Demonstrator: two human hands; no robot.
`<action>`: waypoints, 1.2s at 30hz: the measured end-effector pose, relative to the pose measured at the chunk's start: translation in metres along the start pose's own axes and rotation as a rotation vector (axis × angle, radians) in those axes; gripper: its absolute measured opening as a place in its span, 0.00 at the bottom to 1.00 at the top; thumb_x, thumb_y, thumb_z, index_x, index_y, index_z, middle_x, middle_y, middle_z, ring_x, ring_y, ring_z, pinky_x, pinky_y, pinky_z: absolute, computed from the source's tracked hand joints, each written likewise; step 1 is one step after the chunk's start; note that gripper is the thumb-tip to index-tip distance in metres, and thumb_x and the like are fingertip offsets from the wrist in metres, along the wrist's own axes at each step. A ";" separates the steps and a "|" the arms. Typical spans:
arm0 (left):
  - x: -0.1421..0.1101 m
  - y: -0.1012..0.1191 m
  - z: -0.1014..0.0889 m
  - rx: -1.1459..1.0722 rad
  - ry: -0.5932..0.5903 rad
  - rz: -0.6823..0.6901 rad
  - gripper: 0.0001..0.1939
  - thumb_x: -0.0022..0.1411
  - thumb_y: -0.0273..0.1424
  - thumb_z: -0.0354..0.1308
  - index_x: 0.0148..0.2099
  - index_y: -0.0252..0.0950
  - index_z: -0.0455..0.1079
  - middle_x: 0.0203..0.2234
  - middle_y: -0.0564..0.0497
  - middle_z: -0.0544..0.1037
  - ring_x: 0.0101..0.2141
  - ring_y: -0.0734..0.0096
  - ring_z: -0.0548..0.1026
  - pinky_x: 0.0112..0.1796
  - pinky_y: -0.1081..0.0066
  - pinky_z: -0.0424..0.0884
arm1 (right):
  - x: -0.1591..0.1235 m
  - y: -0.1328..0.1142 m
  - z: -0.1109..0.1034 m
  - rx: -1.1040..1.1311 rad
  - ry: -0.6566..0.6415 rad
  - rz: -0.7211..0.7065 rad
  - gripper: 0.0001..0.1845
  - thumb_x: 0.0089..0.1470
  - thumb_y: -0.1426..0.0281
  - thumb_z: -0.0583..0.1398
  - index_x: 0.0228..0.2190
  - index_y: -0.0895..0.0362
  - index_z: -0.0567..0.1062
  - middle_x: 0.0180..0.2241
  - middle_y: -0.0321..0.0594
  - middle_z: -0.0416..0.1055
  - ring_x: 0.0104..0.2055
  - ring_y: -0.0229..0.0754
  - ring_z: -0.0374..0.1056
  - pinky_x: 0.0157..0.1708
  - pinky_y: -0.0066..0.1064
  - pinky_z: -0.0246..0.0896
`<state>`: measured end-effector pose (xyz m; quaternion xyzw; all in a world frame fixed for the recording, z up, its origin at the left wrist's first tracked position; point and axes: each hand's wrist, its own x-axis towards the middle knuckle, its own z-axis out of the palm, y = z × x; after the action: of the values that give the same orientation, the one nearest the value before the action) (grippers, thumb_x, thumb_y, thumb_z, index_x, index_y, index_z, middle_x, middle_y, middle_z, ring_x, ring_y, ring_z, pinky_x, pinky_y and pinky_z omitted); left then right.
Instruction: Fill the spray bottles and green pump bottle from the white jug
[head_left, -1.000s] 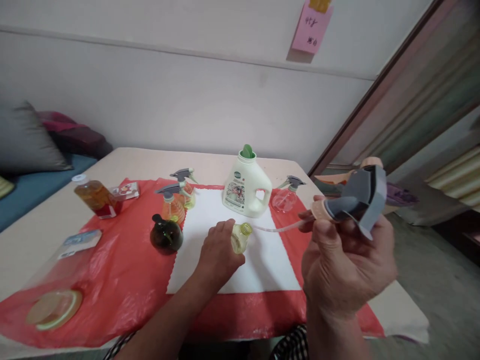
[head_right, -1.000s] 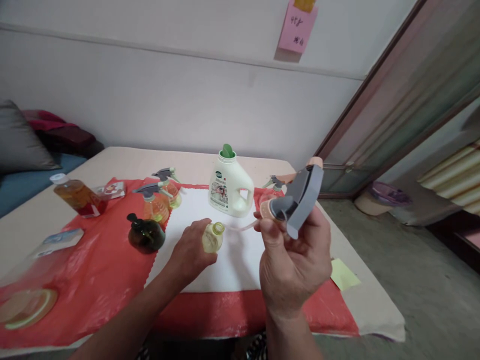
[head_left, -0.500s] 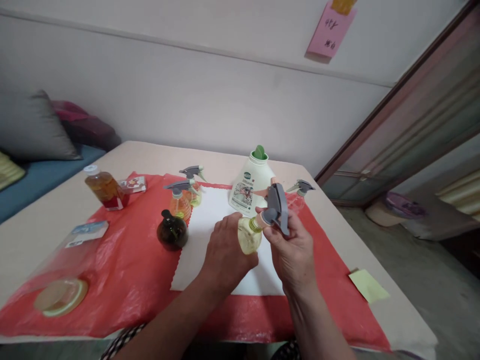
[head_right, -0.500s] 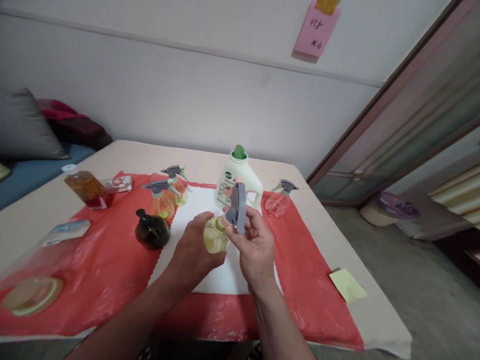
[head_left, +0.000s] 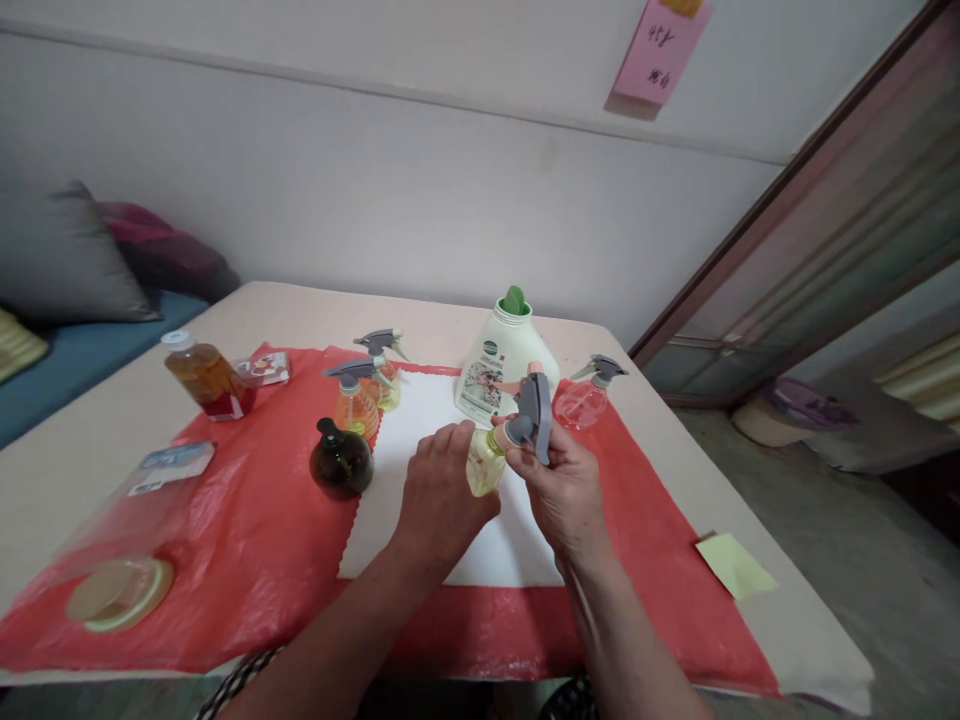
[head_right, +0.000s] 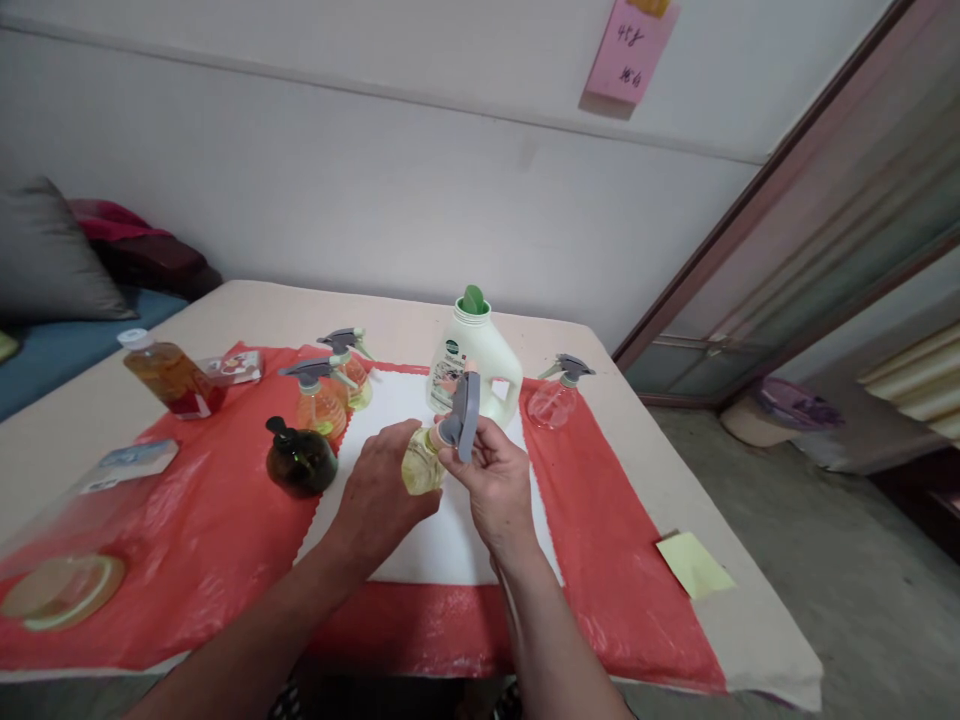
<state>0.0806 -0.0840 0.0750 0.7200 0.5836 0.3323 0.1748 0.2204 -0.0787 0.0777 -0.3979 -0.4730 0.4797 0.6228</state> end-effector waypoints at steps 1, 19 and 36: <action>0.000 0.000 0.001 0.005 -0.004 0.002 0.34 0.47 0.25 0.61 0.57 0.37 0.59 0.51 0.46 0.72 0.51 0.55 0.68 0.53 0.56 0.66 | 0.000 0.000 0.000 0.002 -0.004 0.002 0.16 0.45 0.66 0.70 0.39 0.50 0.80 0.41 0.37 0.79 0.46 0.44 0.72 0.51 0.39 0.65; 0.001 -0.010 0.010 0.098 -0.057 0.069 0.34 0.50 0.24 0.58 0.60 0.39 0.58 0.51 0.46 0.72 0.51 0.56 0.69 0.52 0.57 0.65 | 0.001 0.015 0.004 0.119 -0.008 0.064 0.18 0.43 0.69 0.71 0.39 0.52 0.77 0.42 0.39 0.79 0.46 0.44 0.74 0.50 0.38 0.67; -0.003 0.002 0.006 -0.139 -0.102 -0.045 0.36 0.44 0.26 0.62 0.57 0.40 0.58 0.52 0.43 0.70 0.51 0.52 0.69 0.50 0.54 0.68 | 0.004 0.013 0.007 0.305 0.007 0.195 0.16 0.44 0.67 0.71 0.38 0.54 0.79 0.37 0.39 0.79 0.40 0.41 0.74 0.46 0.35 0.67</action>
<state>0.0861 -0.0864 0.0715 0.7088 0.5655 0.3309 0.2614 0.2107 -0.0719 0.0681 -0.3445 -0.3516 0.6025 0.6282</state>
